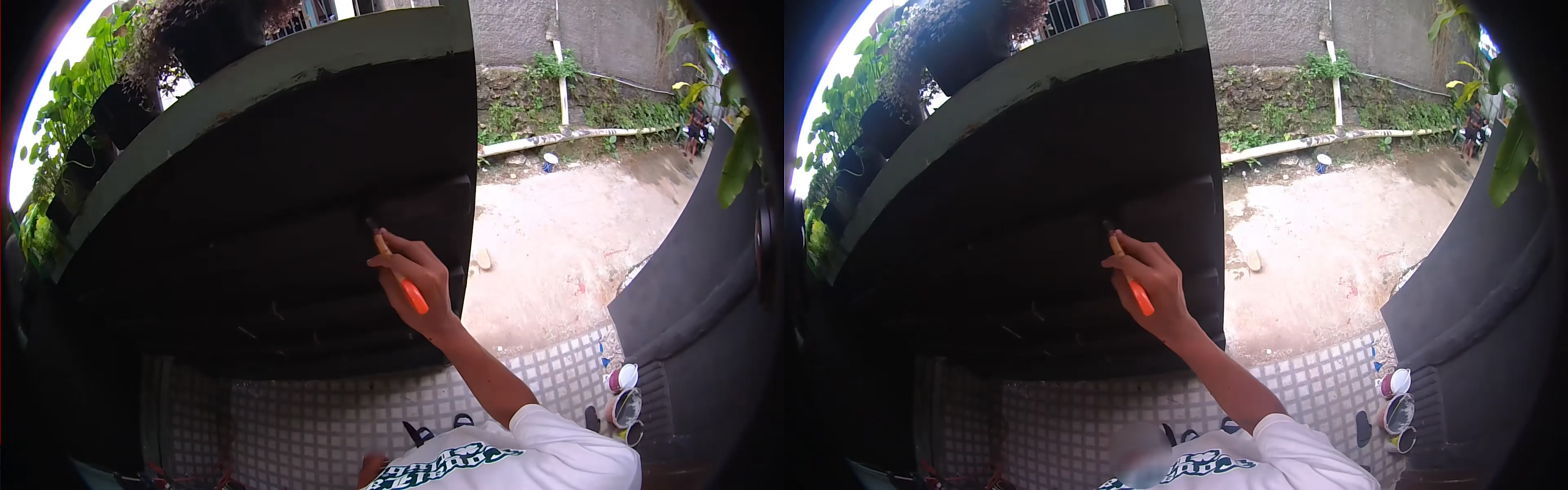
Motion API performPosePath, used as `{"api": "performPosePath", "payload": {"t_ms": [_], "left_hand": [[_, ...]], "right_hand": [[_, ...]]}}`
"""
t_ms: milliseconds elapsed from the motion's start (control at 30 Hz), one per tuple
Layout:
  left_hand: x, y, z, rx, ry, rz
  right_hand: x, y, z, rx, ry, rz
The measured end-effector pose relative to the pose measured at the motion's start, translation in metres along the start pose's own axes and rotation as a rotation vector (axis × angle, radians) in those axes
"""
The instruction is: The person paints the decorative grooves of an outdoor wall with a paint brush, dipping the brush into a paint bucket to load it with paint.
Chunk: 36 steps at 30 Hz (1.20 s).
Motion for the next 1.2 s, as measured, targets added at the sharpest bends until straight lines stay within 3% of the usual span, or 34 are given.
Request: {"api": "performPosePath", "payload": {"t_ms": [100,233,333,433,500,600,633,733,800,967,1067,1200], "left_hand": [[0.002,-0.049,0.006,-0.072,0.097,0.038],[-0.013,-0.045,0.014,-0.123,0.16,-0.049],[0.0,-0.046,0.017,-0.162,0.269,-0.101],[0.02,-0.05,0.02,-0.17,0.193,-0.106],[0.018,-0.045,0.027,-0.079,-0.324,-0.433],[0.005,-0.053,0.042,-0.028,-0.479,-0.41],[-0.006,-0.052,0.044,-0.036,-0.428,-0.281],[-0.027,-0.068,0.053,0.083,-0.427,-0.312],[-0.046,-0.09,0.062,0.008,-0.104,-0.022],[-0.085,-0.125,0.095,0.036,-0.207,-0.111],[-0.083,-0.133,0.117,0.037,-0.196,-0.095],[-0.089,-0.13,0.13,0.075,-0.222,-0.085]], "right_hand": [[-0.034,-0.001,0.04,-0.082,0.028,-0.119],[-0.029,0.004,0.091,-0.239,0.241,-0.133],[-0.025,0.003,0.092,-0.268,0.329,-0.079],[-0.017,0.0,0.05,-0.165,0.317,-0.016],[-0.014,0.002,0.021,-0.084,0.233,-0.012],[-0.002,-0.002,0.012,-0.009,0.039,-0.028],[0.001,-0.003,0.013,0.016,-0.011,-0.035],[-0.021,-0.011,0.038,-0.128,0.08,-0.136],[-0.02,-0.012,0.061,-0.219,0.172,-0.202],[-0.007,-0.009,0.075,-0.444,0.554,-0.073],[-0.001,-0.005,0.019,-0.261,0.58,-0.037],[0.015,0.005,-0.047,-0.096,0.346,0.029]]}}
Point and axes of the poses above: each hand's wrist, its own y-axis away from the middle knuckle, its own z-axis out of the back of the hand, x = y × z, the point moved 3 cm from there along -y, towards the middle knuckle, and after that the axes turned 5 degrees about -y, right-handed, at the moved point
